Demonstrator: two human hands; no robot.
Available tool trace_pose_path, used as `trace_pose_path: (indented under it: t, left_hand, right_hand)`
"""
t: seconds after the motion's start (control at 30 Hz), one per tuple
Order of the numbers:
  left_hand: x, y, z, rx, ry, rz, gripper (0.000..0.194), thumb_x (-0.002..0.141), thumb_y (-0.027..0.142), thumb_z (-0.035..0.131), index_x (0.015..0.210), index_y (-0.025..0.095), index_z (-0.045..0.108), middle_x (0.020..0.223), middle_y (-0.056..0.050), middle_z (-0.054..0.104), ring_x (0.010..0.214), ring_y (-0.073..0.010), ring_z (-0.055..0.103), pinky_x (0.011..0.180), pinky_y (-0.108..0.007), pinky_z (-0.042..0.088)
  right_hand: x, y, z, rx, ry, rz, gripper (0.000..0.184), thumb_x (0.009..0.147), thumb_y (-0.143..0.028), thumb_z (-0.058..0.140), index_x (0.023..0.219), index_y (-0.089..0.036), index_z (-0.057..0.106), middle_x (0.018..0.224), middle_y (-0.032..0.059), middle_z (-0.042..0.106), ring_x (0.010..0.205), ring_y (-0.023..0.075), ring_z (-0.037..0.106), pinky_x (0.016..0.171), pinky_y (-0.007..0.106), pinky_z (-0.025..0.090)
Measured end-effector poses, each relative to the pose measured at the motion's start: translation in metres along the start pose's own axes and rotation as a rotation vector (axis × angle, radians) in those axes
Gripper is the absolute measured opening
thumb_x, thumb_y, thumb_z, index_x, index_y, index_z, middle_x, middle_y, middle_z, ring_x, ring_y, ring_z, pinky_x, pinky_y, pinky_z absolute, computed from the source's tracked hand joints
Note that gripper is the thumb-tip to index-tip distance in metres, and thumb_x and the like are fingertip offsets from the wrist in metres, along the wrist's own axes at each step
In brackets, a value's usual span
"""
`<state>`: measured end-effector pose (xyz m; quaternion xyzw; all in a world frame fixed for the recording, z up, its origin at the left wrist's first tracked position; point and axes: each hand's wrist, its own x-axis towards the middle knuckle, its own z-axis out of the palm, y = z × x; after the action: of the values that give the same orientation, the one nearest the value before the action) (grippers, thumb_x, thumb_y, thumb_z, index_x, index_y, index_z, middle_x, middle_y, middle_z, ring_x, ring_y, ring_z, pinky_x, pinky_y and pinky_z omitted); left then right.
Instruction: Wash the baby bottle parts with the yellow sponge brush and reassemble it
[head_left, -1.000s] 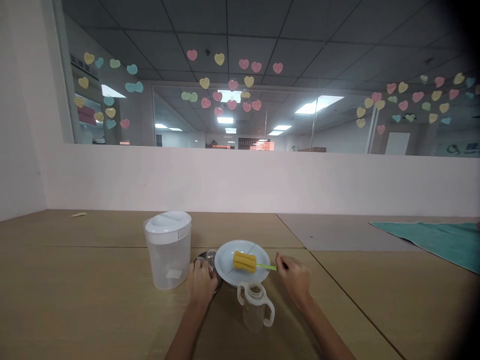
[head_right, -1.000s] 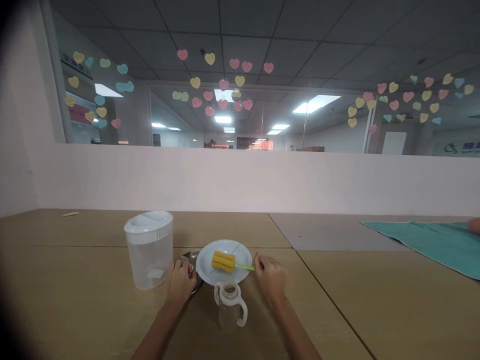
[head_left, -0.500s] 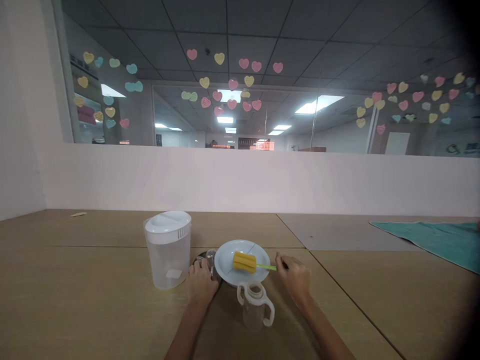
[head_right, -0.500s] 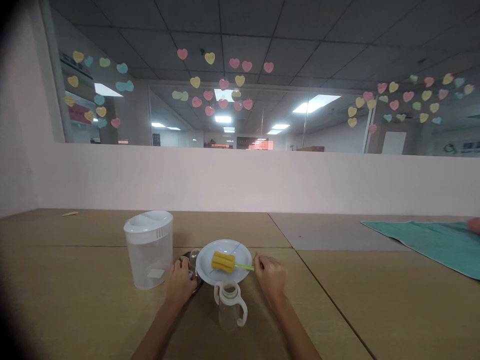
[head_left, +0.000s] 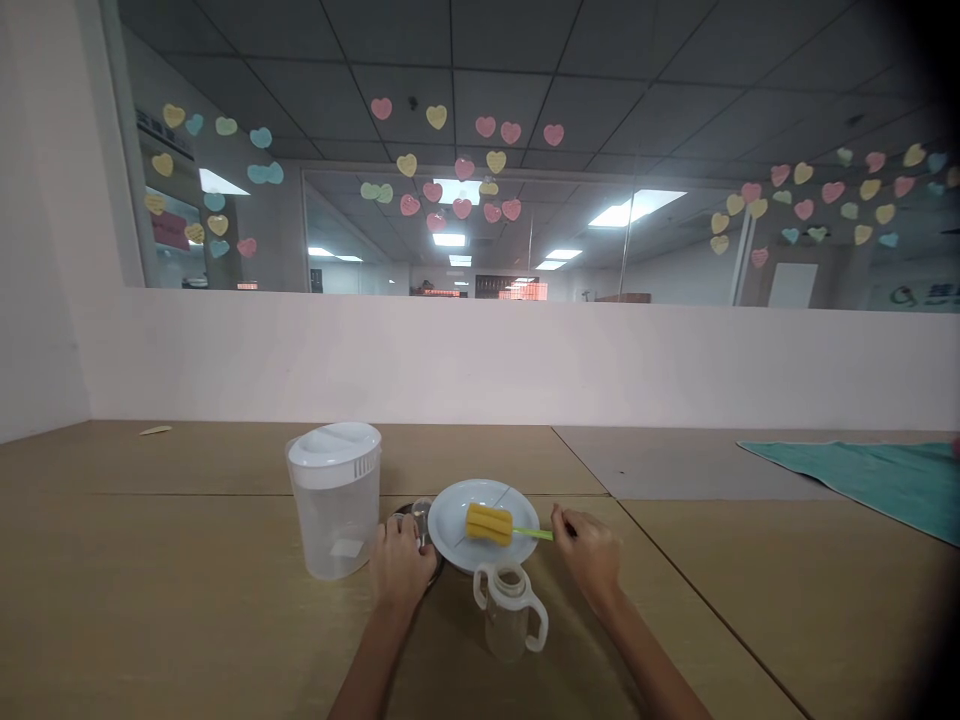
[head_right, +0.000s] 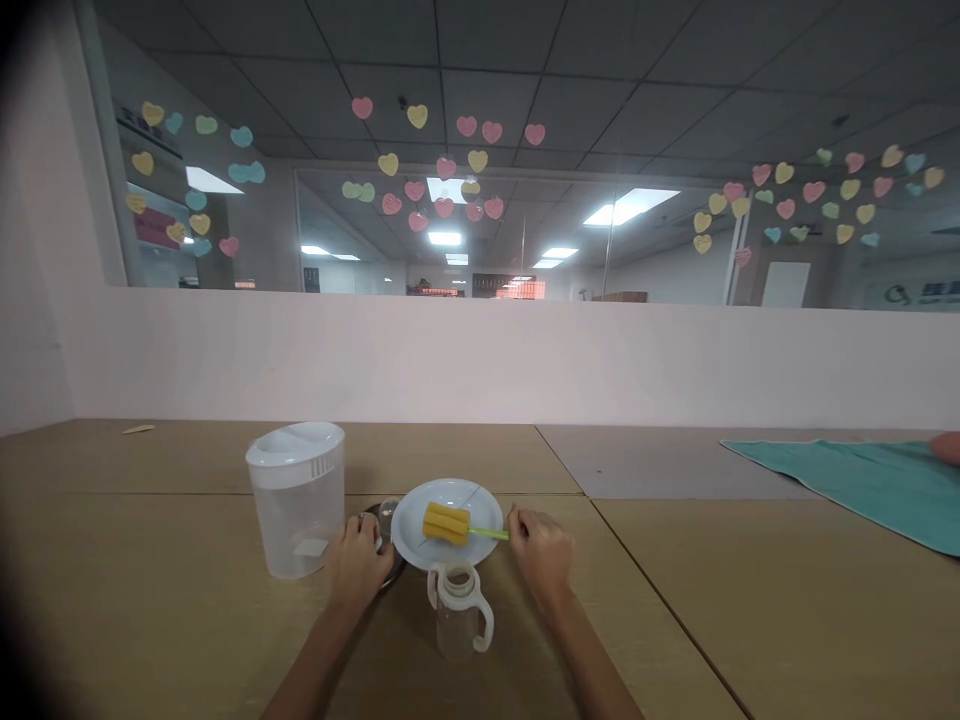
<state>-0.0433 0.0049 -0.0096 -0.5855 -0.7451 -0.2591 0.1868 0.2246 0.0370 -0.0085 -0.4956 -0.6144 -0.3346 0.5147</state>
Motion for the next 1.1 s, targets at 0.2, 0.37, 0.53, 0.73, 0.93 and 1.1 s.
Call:
trace_pose_path:
  t: [0.2, 0.37, 0.53, 0.73, 0.93, 1.1]
  left_hand:
    - [-0.003, -0.004, 0.013, 0.013, -0.132, -0.010, 0.033, 0.070, 0.019, 0.049, 0.102, 0.017, 0.057, 0.100, -0.010, 0.055, 0.096, -0.0244, 0.050, 0.081, -0.033, 0.037]
    - [-0.003, -0.006, 0.018, 0.013, -0.202, -0.003, 0.028, 0.071, 0.019, 0.049, 0.096, 0.016, 0.061, 0.103, -0.011, 0.057, 0.100, -0.0266, 0.050, 0.083, -0.036, 0.038]
    - [0.000, -0.006, 0.015, -0.019, -0.258, -0.032, 0.033, 0.070, 0.017, 0.051, 0.101, 0.017, 0.059, 0.105, -0.010, 0.057, 0.100, -0.0250, 0.051, 0.084, -0.034, 0.039]
    - [0.003, -0.006, 0.008, -0.139, -0.203, -0.052, 0.024, 0.072, 0.018, 0.048, 0.093, 0.017, 0.060, 0.097, -0.009, 0.061, 0.096, -0.0243, 0.053, 0.083, -0.033, 0.038]
    - [0.007, -0.008, 0.007, -0.256, -0.227, -0.082, 0.024, 0.070, 0.007, 0.045, 0.088, 0.015, 0.059, 0.093, -0.007, 0.063, 0.087, -0.0193, 0.057, 0.075, -0.027, 0.039]
    - [0.008, -0.008, 0.007, -0.306, -0.208, -0.076, 0.025, 0.072, 0.007, 0.046, 0.092, 0.016, 0.059, 0.094, -0.005, 0.064, 0.091, -0.0186, 0.058, 0.079, -0.026, 0.041]
  right_hand:
    - [-0.001, 0.001, 0.001, 0.013, -0.011, -0.002, 0.041, 0.088, -0.029, 0.047, 0.050, -0.016, 0.056, 0.047, -0.0003, 0.056, 0.044, 0.0071, 0.045, 0.051, 0.023, 0.021]
    - [0.000, 0.000, 0.001, 0.009, -0.012, 0.002, 0.042, 0.088, -0.030, 0.046, 0.049, -0.016, 0.055, 0.046, 0.0001, 0.055, 0.044, 0.0074, 0.044, 0.051, 0.024, 0.021]
    - [0.000, 0.000, 0.000, 0.010, -0.002, -0.009, 0.042, 0.088, -0.028, 0.046, 0.049, -0.016, 0.056, 0.046, -0.0002, 0.055, 0.044, 0.0068, 0.044, 0.050, 0.023, 0.020]
    - [0.000, 0.000, 0.000, 0.005, 0.008, -0.001, 0.041, 0.087, -0.029, 0.048, 0.049, -0.016, 0.056, 0.046, -0.0007, 0.055, 0.043, 0.0071, 0.044, 0.050, 0.023, 0.021]
    - [0.000, 0.000, -0.001, 0.017, -0.001, 0.013, 0.042, 0.088, -0.029, 0.047, 0.049, -0.016, 0.056, 0.047, -0.0004, 0.056, 0.044, 0.0069, 0.045, 0.050, 0.023, 0.021]
    - [0.001, 0.000, 0.000, 0.012, -0.023, 0.008, 0.042, 0.087, -0.029, 0.047, 0.048, -0.016, 0.056, 0.046, -0.0003, 0.055, 0.044, 0.0068, 0.045, 0.051, 0.024, 0.021]
